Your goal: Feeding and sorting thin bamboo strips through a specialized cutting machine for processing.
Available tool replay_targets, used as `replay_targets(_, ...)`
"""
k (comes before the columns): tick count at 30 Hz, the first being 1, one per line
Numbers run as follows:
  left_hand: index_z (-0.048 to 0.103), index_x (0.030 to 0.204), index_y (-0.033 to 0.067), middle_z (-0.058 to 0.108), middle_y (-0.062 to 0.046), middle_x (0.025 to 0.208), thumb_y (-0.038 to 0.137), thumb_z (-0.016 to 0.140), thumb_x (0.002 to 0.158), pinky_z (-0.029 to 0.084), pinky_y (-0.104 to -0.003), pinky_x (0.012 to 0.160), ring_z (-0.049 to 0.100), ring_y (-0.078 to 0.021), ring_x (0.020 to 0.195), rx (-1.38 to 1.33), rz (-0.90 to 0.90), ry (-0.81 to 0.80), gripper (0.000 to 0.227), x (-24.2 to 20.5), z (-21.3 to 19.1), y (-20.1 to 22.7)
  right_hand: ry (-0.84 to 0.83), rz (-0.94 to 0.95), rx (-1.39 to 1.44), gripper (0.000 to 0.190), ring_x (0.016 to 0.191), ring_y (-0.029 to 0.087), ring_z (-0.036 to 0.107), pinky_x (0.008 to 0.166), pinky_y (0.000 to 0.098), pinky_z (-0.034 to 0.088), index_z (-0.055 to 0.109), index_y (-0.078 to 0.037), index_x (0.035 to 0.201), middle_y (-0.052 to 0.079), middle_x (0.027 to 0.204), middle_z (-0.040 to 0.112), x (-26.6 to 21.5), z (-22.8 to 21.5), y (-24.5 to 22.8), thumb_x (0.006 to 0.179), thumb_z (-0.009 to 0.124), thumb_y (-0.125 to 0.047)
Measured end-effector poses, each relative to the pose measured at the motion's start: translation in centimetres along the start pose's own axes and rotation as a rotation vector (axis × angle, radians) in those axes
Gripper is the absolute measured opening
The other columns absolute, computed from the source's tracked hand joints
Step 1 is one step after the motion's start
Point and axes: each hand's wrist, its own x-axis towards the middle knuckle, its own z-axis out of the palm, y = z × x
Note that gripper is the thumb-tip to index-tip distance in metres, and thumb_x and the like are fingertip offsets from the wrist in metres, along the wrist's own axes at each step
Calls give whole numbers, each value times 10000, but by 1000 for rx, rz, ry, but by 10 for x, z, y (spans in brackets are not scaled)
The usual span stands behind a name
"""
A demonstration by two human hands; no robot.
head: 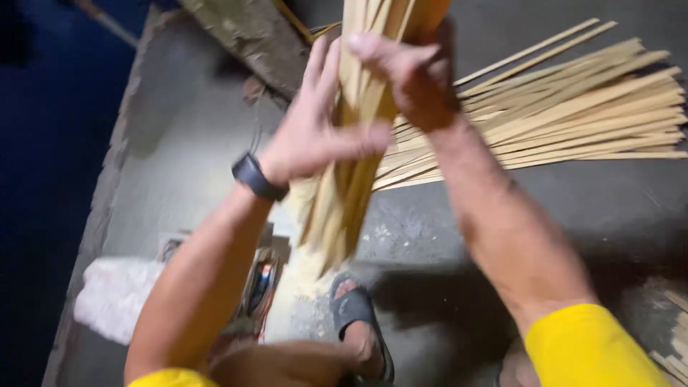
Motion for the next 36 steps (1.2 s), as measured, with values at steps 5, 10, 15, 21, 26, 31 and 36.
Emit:
replay_targets(5,410,1472,39,573,-252,1341,251,850,905,583,-462,836,588,-366,1127,305,226,41,747,12,-32,-32,-213,-216,-77,292,952,174,736,869,330,658,653,-11,1122,74,1034,708,-3,11,-24,936,847,-123)
replay_targets(10,506,1335,49,630,-195,1210,237,858,901,610,-413,799,641,-296,1029,74,81,173,589,-11,-35,-11,-295,-407,-319,340,902,160,746,821,297,659,661,-25,1114,83,1038,720,-19,16,-21,941,924,-152)
replay_targets(15,601,1197,58,688,-138,1079,223,866,897,637,-363,762,694,-227,932,-187,-32,306,433,-31,-27,17,-340,-487,-426,425,906,177,737,817,305,647,656,-32,1143,80,1056,707,-47,14,0,910,972,-195)
replay_targets(21,714,1033,69,758,-71,922,207,875,892,671,-304,718,758,-144,815,-481,-68,497,255,6,-38,29,-275,-337,-533,446,938,165,722,853,304,643,616,-56,1170,53,1037,692,-64,5,37,877,918,-203)
replay_targets(26,759,1025,20,814,-67,913,342,901,862,716,-265,745,828,-107,814,-466,-103,530,388,39,-69,27,-275,-179,-287,781,1140,164,657,1005,339,584,531,-39,1385,45,1238,655,-49,17,23,791,971,-290)
replay_targets(31,773,950,1,800,-51,865,380,910,812,677,-270,691,804,-126,768,-443,-209,525,426,52,-87,5,-360,-185,-77,823,1123,150,663,1004,327,592,526,-43,1404,48,1223,667,0,29,-4,767,1007,-241)
replay_targets(36,757,1001,-34,787,-84,923,314,963,754,663,-298,747,761,-153,810,-570,-113,614,475,65,-127,23,-475,-192,40,811,1141,151,654,1037,319,583,514,-47,1429,47,1233,662,38,50,-35,786,992,-177)
